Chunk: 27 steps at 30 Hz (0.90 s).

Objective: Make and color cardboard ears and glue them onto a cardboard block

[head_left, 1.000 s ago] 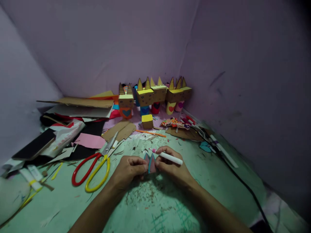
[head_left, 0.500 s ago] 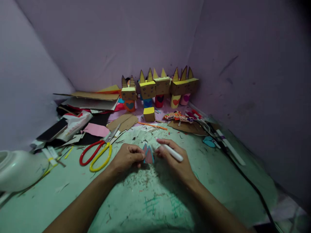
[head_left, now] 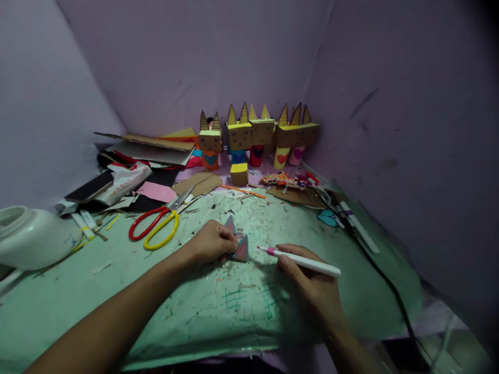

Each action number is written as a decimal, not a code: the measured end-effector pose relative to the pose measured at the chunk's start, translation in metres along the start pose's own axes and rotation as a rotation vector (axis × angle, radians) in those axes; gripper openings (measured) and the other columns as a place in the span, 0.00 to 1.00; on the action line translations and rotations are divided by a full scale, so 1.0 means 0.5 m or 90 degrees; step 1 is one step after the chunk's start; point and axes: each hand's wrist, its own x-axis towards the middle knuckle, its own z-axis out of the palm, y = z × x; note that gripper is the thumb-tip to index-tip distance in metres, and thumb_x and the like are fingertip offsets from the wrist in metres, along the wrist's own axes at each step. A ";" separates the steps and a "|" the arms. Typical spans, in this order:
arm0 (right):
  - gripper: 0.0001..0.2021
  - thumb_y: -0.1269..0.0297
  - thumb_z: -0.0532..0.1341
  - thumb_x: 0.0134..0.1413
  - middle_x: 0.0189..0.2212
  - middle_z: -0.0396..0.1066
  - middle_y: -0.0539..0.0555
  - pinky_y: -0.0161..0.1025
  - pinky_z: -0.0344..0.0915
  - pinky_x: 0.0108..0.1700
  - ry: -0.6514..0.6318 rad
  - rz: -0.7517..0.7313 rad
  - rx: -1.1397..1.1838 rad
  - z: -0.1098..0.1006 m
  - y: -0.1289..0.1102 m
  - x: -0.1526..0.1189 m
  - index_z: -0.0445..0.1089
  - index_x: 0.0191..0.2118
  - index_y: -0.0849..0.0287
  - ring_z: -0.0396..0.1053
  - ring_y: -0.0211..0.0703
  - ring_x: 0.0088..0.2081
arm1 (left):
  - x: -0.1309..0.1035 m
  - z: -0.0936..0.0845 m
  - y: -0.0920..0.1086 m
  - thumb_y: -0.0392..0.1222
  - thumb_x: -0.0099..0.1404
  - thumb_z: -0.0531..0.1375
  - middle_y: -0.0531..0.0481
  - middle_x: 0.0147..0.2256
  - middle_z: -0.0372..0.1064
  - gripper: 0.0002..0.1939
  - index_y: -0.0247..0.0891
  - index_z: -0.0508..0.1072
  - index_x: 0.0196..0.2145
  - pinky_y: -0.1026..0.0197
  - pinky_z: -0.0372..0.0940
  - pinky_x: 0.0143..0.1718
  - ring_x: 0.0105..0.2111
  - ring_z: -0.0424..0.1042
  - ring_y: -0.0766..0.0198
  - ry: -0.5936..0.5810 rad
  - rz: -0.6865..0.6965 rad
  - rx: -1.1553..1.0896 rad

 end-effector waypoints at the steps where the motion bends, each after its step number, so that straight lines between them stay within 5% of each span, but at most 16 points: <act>1: 0.09 0.58 0.64 0.46 0.26 0.75 0.52 0.35 0.66 0.29 -0.006 -0.010 -0.011 -0.003 0.002 0.000 0.75 0.32 0.56 0.71 0.43 0.27 | 0.000 0.000 0.000 0.35 0.46 0.57 0.57 0.10 0.58 0.03 0.33 0.68 0.18 0.69 0.48 0.13 0.11 0.57 0.72 -0.004 0.002 0.003; 16: 0.08 0.64 0.59 0.53 0.33 0.77 0.51 0.34 0.67 0.35 -0.170 -0.096 -0.062 -0.001 -0.008 0.006 0.76 0.35 0.54 0.73 0.42 0.34 | 0.006 -0.007 -0.016 0.34 0.46 0.56 0.56 0.11 0.58 0.04 0.33 0.69 0.18 0.68 0.48 0.14 0.12 0.56 0.72 -0.055 0.042 0.010; 27: 0.09 0.61 0.59 0.53 0.32 0.77 0.52 0.36 0.69 0.35 -0.150 -0.065 -0.089 0.004 -0.007 0.009 0.76 0.36 0.55 0.73 0.43 0.33 | -0.001 -0.009 -0.009 0.33 0.43 0.55 0.57 0.10 0.56 0.04 0.33 0.69 0.17 0.67 0.47 0.15 0.13 0.54 0.71 -0.079 0.061 0.007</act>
